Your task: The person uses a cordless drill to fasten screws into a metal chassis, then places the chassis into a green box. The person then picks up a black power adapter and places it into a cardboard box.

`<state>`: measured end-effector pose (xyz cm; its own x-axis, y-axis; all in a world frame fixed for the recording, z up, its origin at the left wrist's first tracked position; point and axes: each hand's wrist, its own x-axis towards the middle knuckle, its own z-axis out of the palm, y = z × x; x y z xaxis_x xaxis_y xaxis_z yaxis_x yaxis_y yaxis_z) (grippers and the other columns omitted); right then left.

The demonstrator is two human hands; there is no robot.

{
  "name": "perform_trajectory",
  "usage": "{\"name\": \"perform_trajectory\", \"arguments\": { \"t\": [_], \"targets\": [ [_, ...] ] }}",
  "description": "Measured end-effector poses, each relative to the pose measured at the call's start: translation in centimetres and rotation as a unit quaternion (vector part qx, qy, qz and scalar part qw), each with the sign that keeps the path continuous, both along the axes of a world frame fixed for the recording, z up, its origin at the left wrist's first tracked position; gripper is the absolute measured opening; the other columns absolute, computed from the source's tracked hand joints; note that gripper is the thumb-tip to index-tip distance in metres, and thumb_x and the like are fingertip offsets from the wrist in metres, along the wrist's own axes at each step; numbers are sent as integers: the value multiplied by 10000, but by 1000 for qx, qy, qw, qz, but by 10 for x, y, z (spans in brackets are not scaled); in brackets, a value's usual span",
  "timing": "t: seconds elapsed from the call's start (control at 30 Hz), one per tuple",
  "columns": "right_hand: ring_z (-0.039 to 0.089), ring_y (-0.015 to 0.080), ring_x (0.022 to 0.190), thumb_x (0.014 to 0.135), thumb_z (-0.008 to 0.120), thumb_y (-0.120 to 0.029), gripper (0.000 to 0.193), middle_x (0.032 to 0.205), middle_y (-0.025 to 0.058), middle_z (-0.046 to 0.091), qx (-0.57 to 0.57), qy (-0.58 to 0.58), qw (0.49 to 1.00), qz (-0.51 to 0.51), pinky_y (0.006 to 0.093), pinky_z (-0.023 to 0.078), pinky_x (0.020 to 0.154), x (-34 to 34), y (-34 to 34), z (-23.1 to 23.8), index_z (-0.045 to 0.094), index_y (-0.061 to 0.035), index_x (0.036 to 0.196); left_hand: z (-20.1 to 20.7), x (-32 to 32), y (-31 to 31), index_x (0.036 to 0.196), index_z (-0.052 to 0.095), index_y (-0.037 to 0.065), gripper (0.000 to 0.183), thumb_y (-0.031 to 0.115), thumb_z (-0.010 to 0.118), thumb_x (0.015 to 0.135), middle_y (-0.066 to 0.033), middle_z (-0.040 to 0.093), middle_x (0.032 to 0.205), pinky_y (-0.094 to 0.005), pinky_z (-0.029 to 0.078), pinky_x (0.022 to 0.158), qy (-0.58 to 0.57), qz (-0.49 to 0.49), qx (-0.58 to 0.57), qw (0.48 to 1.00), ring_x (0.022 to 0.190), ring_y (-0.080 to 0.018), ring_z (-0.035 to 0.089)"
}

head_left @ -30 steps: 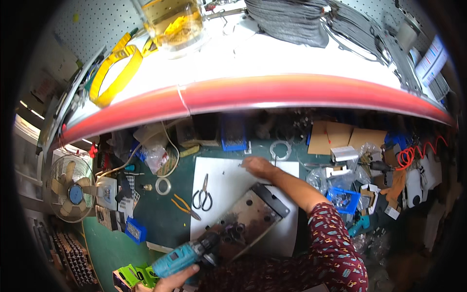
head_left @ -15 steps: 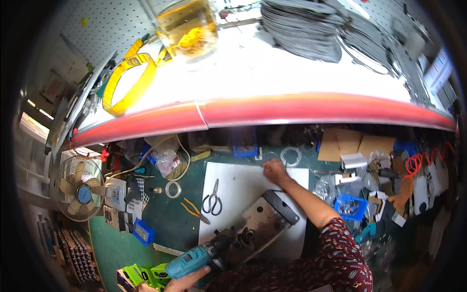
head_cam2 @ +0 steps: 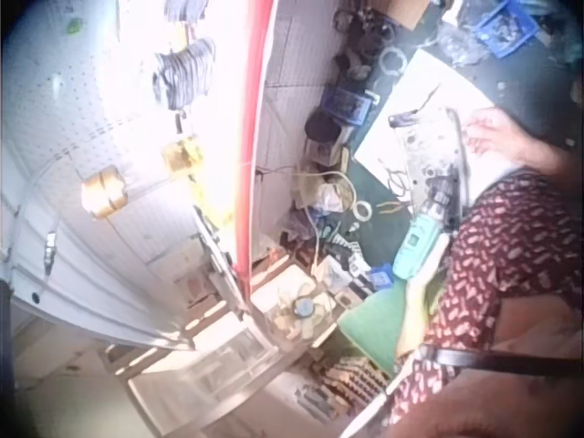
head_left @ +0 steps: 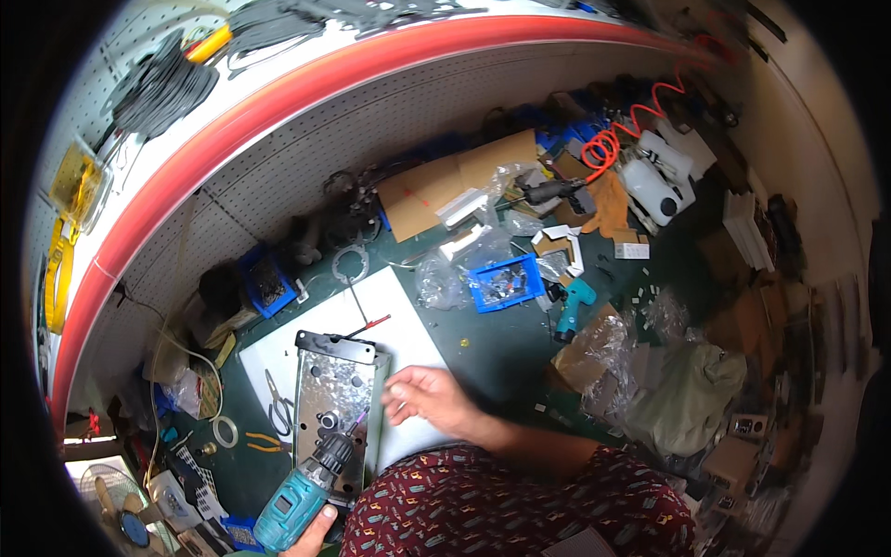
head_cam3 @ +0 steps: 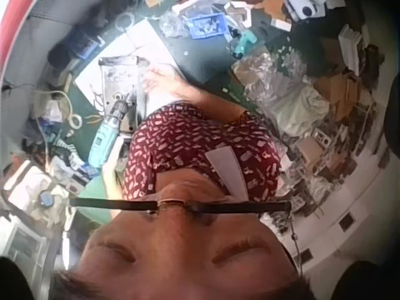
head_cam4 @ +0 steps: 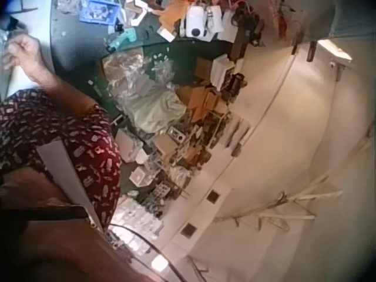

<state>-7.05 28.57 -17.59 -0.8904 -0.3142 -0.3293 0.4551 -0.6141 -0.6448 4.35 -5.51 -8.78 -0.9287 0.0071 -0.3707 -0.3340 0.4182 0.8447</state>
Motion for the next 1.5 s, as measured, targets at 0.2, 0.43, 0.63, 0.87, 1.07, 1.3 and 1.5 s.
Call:
{"name": "perform_trajectory", "arguments": {
  "t": [0.2, 0.43, 0.63, 0.87, 1.07, 1.3, 1.5],
  "targets": [
    [763, 186, 941, 1063, 682, -120, 245, 1112, 140, 748, -55, 40, 996, 53, 308, 658, 828, 8, -19, -3, 655, 41, 1245, -2, -34, 22, 1307, 692, 12, 429, 224, 804, 952, -53, 725, 1167, -404, 554, 883, 24, -80, -22, 996, 1018, -212, 669],
    [741, 165, 879, 1033, 722, -143, 275, 1028, 104, 740, 32, 65, 986, 150, 314, 654, 791, -6, -7, 8, 668, 45, 1226, 7, -62, 40, 1297, 699, 18, 422, 228, 809, 948, -51, 723, 1168, -400, 552, 880, 59, -165, -64, 983, 1020, -206, 665],
    [742, 153, 872, 1032, 729, -160, 274, 1024, 98, 741, 24, 75, 983, 166, 308, 652, 786, -6, 0, 10, 671, 35, 1216, 22, -75, 49, 1289, 705, 24, 416, 231, 814, 946, -49, 721, 1169, -396, 551, 877, 100, -226, -90, 965, 1022, -201, 662],
    [783, 228, 881, 1026, 727, -101, 329, 1117, 212, 770, -10, 7, 970, 241, 350, 678, 819, -11, 0, 10, 644, 94, 1278, 70, -38, 25, 1280, 711, 30, 409, 234, 819, 942, -47, 720, 1171, -392, 550, 874, 215, -330, -141, 908, 1024, -195, 659],
    [776, 256, 955, 1032, 669, -64, 312, 1150, 218, 759, 62, 41, 937, 341, 357, 647, 886, -10, 4, 26, 672, 108, 1292, 48, 1, -3, 1154, 756, 106, 371, 353, 867, 901, -91, 770, 1088, -407, 584, 860, -104, -101, -45, 988, 984, -247, 734],
    [674, 273, 978, 965, 672, -63, 308, 1054, 108, 742, 306, 489, 785, 225, 386, 553, 870, -31, -35, 19, 737, -21, 1264, 59, 7, 0, 1012, 782, 66, 241, 237, 882, 876, -93, 770, 833, -363, 586, 699, -32, -69, -78, 994, 721, -201, 726],
    [631, 299, 980, 977, 638, -91, 335, 995, 101, 742, 405, 496, 739, 212, 435, 495, 895, -43, -60, 6, 736, -52, 1295, 54, -11, 18, 955, 747, 18, 135, 118, 829, 917, -57, 751, 782, -322, 572, 672, 36, -49, -67, 996, 709, -138, 712]
  ]
}}
